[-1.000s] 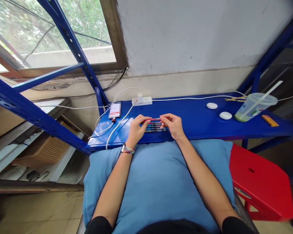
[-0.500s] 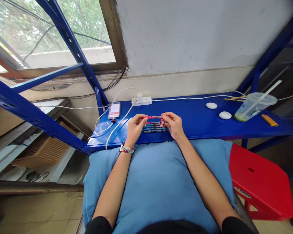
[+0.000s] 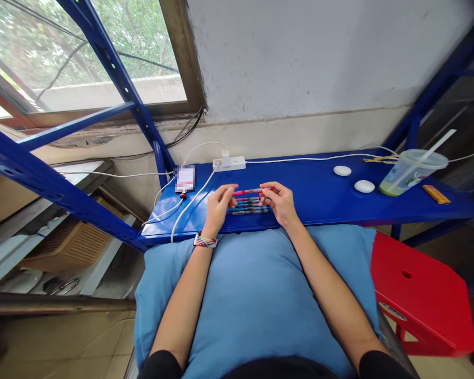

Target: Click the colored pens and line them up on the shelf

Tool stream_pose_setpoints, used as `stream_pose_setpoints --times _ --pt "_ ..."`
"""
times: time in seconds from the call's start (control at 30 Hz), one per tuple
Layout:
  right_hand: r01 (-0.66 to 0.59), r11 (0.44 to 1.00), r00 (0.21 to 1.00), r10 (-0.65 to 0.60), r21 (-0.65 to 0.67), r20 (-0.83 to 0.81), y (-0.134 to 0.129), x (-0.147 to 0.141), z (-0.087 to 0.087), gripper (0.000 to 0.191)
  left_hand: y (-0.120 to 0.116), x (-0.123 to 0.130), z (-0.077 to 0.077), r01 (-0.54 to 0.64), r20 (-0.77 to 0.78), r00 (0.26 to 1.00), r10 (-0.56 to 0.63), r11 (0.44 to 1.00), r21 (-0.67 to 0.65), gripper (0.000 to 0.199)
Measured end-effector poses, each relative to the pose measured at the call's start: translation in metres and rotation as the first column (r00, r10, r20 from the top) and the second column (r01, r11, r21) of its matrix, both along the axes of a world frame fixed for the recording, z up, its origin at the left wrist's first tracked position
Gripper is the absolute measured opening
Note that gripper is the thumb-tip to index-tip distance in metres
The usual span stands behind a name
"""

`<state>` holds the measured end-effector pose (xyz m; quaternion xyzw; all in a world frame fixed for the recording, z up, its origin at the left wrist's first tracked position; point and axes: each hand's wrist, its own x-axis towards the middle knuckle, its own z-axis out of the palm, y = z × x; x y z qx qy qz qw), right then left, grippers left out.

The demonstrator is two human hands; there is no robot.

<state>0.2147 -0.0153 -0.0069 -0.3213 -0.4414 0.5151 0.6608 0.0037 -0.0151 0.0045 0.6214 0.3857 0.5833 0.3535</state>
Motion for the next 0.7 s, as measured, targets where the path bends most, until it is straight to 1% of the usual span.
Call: stream_pose_setpoints --times 0.07,0.13,0.2,0.27,0.33,0.37,0.4,0.5,0.53,0.6,0.7 --pt "0.016 1.000 1.000 -0.016 -0.001 -0.010 0.000 0.000 0.000 0.031 0.000 0.000 0.000 0.014 0.013 1.000 -0.014 1.000 0.026 0.044" --pt "0.020 1.000 1.000 -0.020 -0.010 -0.011 0.000 -0.001 0.000 0.032 0.001 -0.001 0.001 -0.015 -0.020 1.000 0.016 0.999 0.033 0.039" --pt "0.015 1.000 1.000 -0.015 -0.016 -0.007 0.000 -0.001 0.000 0.033 0.001 -0.001 0.001 -0.040 -0.037 0.998 0.040 0.999 0.017 0.047" --pt "0.018 1.000 1.000 -0.019 -0.022 -0.011 0.000 -0.001 0.001 0.032 0.002 -0.002 0.001 -0.013 0.007 1.000 0.013 1.000 0.006 0.043" --pt "0.029 0.999 0.999 -0.030 -0.033 -0.029 0.000 -0.001 0.001 0.031 0.003 -0.003 0.001 0.030 0.047 0.998 -0.031 1.000 0.006 0.043" --pt "0.028 0.999 0.999 -0.030 -0.040 -0.038 0.000 0.000 0.001 0.030 0.003 -0.003 0.001 0.025 0.046 0.999 -0.025 1.000 0.008 0.042" --pt "0.023 0.999 0.999 -0.026 -0.046 -0.047 0.000 0.000 0.001 0.030 0.004 -0.004 0.000 -0.002 0.032 0.999 0.001 1.000 0.009 0.042" --pt "-0.004 0.998 0.998 -0.001 -0.064 -0.068 0.001 0.002 0.002 0.027 0.005 -0.007 -0.002 -0.118 -0.005 0.993 0.118 0.993 0.007 0.063" --pt "-0.009 0.997 0.997 0.003 -0.073 -0.080 0.001 0.003 0.002 0.025 0.006 -0.008 -0.003 -0.141 0.005 0.990 0.141 0.990 0.011 0.065" --pt "-0.009 0.996 0.993 -0.002 -0.091 -0.121 0.002 0.006 0.003 0.023 0.008 -0.009 -0.005 -0.148 0.047 0.988 0.147 0.989 0.020 0.057" --pt "0.019 0.994 0.982 -0.038 -0.104 -0.187 0.004 0.008 0.003 0.020 0.012 -0.010 -0.008 -0.125 0.106 0.987 0.122 0.992 0.019 0.037"
